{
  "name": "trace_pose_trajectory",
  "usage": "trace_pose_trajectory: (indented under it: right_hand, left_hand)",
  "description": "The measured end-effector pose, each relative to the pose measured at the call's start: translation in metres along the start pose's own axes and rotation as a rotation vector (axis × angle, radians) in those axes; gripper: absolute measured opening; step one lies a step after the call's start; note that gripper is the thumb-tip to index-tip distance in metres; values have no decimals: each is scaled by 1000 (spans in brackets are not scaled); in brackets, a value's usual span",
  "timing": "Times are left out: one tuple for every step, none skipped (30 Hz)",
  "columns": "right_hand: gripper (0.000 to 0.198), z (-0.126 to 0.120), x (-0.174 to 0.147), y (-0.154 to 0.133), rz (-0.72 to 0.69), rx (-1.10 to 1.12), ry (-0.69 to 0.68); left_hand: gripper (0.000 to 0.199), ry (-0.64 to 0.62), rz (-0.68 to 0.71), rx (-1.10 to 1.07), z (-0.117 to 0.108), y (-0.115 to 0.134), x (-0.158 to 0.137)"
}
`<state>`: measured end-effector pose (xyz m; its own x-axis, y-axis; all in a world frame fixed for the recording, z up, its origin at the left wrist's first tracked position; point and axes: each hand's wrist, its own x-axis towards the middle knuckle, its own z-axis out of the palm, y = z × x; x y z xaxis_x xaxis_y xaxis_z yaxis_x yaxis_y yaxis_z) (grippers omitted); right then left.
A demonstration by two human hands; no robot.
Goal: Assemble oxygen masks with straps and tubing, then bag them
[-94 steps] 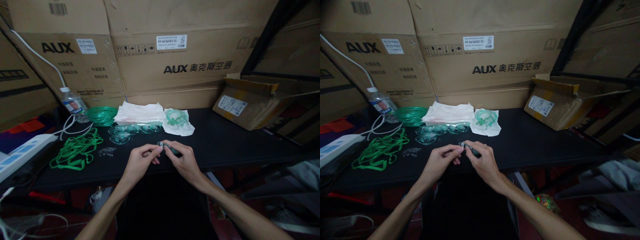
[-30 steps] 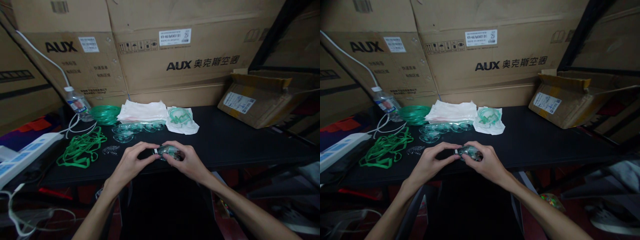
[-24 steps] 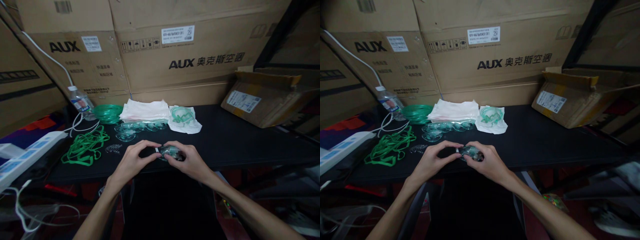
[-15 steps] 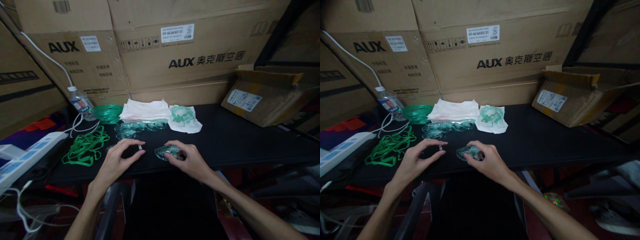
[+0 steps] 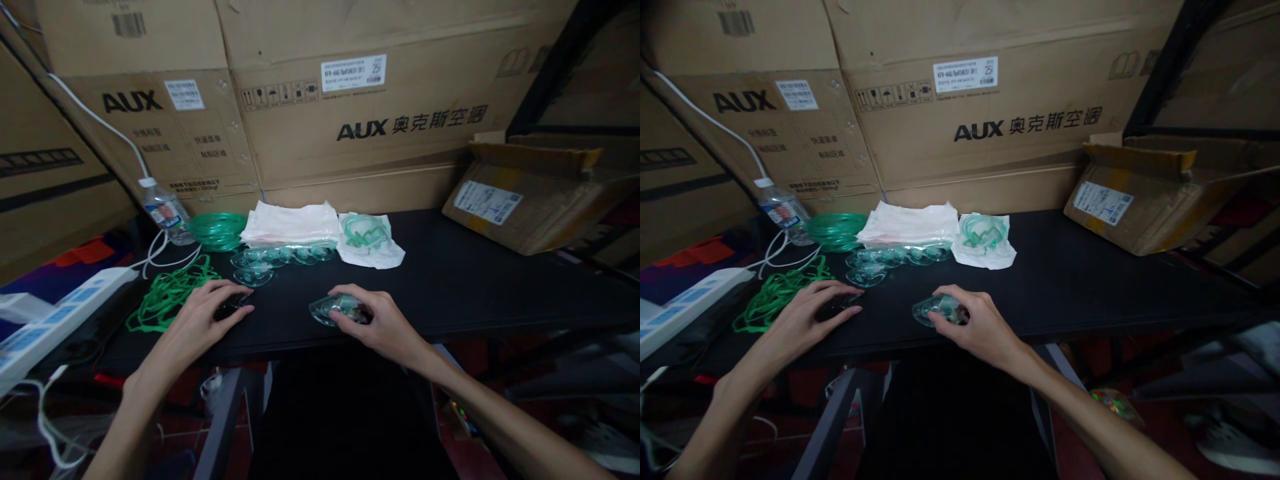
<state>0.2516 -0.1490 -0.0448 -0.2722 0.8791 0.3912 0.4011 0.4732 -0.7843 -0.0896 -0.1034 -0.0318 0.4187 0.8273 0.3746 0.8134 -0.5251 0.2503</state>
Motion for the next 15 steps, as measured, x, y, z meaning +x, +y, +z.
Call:
trace_pose_trajectory:
  right_hand:
    - [25, 0, 0, 0, -3, 2, 0]
    - [25, 0, 0, 0, -7, 4, 0]
    - [25, 0, 0, 0, -10, 6, 1]
    - [25, 0, 0, 0, -14, 9, 1]
    - [25, 0, 0, 0, -17, 11, 2]
    - [25, 0, 0, 0, -21, 15, 3]
    - [25, 0, 0, -1, -26, 19, 4]
    - [25, 0, 0, -1, -32, 24, 7]
    - [26, 0, 0, -1, -41, 30, 8]
    - [28, 0, 0, -1, -52, 37, 9]
    - [30, -1, 0, -2, -66, 45, 9]
    - [32, -1, 0, -1, -84, 55, 7]
    - [34, -2, 0, -1, -105, 66, 1]
    - [35, -2, 0, -1, -128, 77, -4]
    - [37, -3, 0, -1, -149, 89, -11]
  left_hand:
    - [48, -5, -14, 12, -1, -2, 0]
    - [50, -9, -23, 20, -1, -3, 0]
    - [52, -12, -28, 25, -1, -5, -1]
    - [53, -14, -32, 26, -1, -6, -1]
    - [54, -14, -35, 24, -2, -7, -1]
    - [55, -12, -35, 19, -2, -7, -1]
    - [55, -4, -31, 10, -2, -6, -1]
    - [55, 15, -24, -5, -3, -3, -2]
    - [55, 46, -17, -28, -3, 1, -2]
    - [54, 84, -17, -60, -3, 8, -2]
    - [52, 127, -28, -104, -3, 16, -2]
    - [51, 160, -53, -163, -2, 26, -1]
    - [48, 171, -90, -233, -1, 37, 0]
    - [45, 157, -129, -318, 2, 49, 3]
    - [41, 107, -164, -413, 6, 61, 6]
